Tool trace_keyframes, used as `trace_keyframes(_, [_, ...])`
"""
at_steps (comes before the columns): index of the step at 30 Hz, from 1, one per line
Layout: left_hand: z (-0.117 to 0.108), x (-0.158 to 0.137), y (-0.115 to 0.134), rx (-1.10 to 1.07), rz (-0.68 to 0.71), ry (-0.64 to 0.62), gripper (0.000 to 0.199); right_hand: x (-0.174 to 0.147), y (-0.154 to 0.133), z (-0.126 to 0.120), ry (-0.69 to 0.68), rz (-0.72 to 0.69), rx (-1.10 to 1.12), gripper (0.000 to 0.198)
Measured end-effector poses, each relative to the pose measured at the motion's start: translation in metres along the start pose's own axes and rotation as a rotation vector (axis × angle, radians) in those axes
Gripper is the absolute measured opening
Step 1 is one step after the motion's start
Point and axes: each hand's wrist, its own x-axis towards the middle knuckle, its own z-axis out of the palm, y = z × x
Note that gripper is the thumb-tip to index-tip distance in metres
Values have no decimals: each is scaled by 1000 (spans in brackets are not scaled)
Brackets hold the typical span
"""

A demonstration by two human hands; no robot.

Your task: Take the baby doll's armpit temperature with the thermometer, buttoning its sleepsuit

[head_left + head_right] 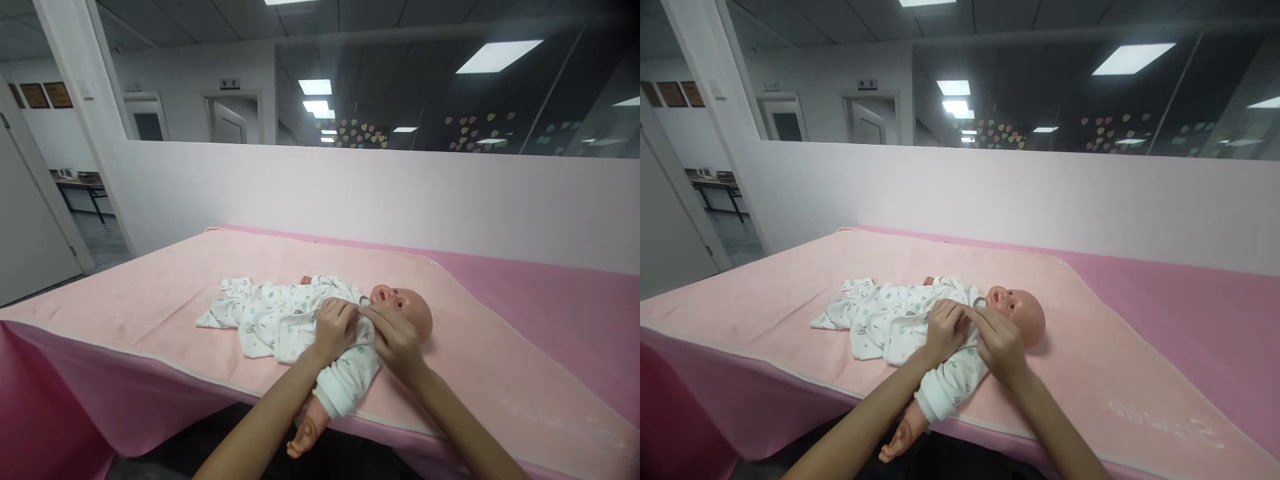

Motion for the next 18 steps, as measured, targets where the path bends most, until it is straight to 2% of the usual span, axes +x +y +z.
trace_keyframes(4, [0,-4,-6,-8,-43,72,12,14,-14,55,75,214,130,41])
trace_keyframes(7, [0,-5,-8,3,-59,59,12,5,-14,76,160,339,179,44])
trace_keyframes(14, [-4,1,-3,32,-71,32,15,-11,-13,68,189,401,161,44])
trace_keyframes(18, [-6,3,-1,4,-128,91,12,-10,-15,68,224,491,115,39])
